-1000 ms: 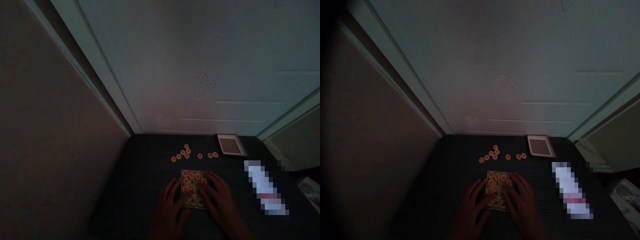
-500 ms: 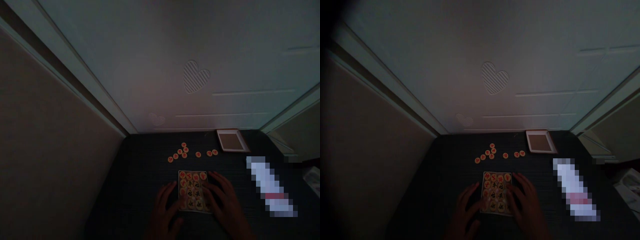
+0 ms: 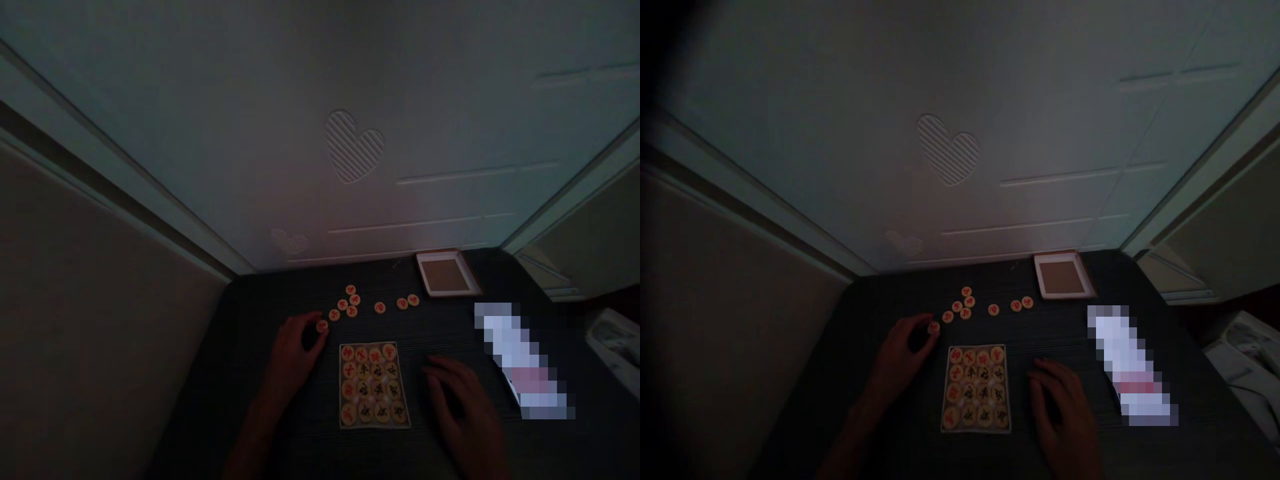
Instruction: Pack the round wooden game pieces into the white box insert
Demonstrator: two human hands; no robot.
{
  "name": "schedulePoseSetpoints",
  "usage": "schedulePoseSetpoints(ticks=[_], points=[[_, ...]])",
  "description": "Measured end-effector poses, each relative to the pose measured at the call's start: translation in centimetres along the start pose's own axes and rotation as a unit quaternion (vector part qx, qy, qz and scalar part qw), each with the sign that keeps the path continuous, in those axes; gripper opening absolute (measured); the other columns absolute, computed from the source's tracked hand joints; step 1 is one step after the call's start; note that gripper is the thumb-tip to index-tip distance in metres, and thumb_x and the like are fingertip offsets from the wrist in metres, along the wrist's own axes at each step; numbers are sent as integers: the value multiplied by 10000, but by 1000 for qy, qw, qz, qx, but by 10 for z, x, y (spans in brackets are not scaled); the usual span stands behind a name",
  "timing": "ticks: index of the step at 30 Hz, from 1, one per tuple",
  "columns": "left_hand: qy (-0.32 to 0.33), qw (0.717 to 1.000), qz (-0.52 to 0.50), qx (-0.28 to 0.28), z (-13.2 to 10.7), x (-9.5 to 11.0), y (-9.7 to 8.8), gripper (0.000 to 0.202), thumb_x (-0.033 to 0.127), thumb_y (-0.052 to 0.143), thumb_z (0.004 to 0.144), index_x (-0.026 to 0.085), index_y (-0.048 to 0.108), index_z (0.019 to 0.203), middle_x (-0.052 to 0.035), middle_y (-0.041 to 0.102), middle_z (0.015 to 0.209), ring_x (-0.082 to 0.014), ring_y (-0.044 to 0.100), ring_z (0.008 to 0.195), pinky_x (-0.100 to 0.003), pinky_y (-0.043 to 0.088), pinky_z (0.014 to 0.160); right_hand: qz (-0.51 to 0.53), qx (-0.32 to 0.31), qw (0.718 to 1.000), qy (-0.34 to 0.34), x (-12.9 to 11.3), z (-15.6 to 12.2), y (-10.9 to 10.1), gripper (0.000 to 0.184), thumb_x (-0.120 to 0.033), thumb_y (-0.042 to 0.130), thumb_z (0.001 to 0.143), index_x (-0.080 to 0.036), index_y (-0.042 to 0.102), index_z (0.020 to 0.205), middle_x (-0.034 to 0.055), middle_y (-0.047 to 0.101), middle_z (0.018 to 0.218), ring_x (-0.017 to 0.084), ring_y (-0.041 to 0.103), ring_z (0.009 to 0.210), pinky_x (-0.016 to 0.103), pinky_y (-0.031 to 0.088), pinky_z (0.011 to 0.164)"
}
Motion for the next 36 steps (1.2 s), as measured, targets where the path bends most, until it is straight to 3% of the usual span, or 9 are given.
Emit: schedulePoseSetpoints(ticks=[2,4,8,11,18,23,28,32,36], points=[[-6,999,-40,18,-15,15,-9,238,375,671,953,259,648,1160,-35,719,1118,-226,694,1027,-419,565,936,8,-4,1000,13,0,2,0,216,-396,552,1000,-298,701,1121,75,703,1200,281,653,1134,512,549,977],[25,997,-73,17,-31,43,-12,149,351,672,957,258,657,1073,-31,724,1107,-217,694,1025,-398,563,924,16,-8,1000,19,0,3,-1,211,-386,553,1001,-294,698,1123,72,710,1182,274,657,1122,497,547,974],[131,987,-9,-93,-55,105,15,73,257,689,945,266,677,1016,-14,745,1068,-241,682,1023,-428,540,897,23,-9,1000,17,0,3,-2,207,-384,561,998,-288,695,1123,65,721,1151,270,661,1103,488,537,978],[129,985,60,-101,-59,120,34,101,248,738,904,259,691,991,-31,737,1104,-298,665,1079,-475,529,898,28,-6,999,20,-1,3,-3,207,-376,555,1003,-283,693,1125,68,721,1145,267,663,1095,481,535,977],[130,983,72,-103,-68,107,42,215,159,640,948,278,681,1122,-30,737,1103,-264,675,1036,-460,525,919,42,10,999,16,-5,3,-6,186,-337,547,1011,-274,692,1108,70,722,1113,251,667,1071,456,534,969],[126,985,23,-119,-67,117,48,235,113,611,943,262,677,1112,-21,741,1131,-248,669,1067,-444,505,969,37,6,999,23,-1,1,-4,206,-372,556,1010,-267,698,1117,70,727,1113,247,674,1059,447,537,959],[85,987,-17,-136,-66,111,28,185,171,580,983,296,685,1071,15,752,1086,-221,668,1041,-430,482,971,37,1,999,35,4,-1,-3,243,-439,562,1001,-275,717,1090,60,732,1113,245,684,1052,430,549,941],[54,994,5,-98,-39,80,5,134,242,573,1005,295,688,1049,19,753,1090,-220,662,1041,-434,467,976,31,-3,998,52,6,-2,-3,283,-491,565,987,-281,728,1084,55,737,1118,252,695,1041,427,560,923],[34,996,68,-44,8,48,2,137,226,601,976,265,688,1075,-9,745,1131,-233,657,1055,-417,476,957,27,-3,998,61,8,-2,-3,303,-515,567,979,-283,728,1089,53,737,1137,250,701,1052,423,566,933]])
Point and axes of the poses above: each hand's wrist, its own z-axis towards the middle knuckle, its own y-axis out of the palm, x = y × z, the point moved 4 cm from there along z, towards the middle knuckle
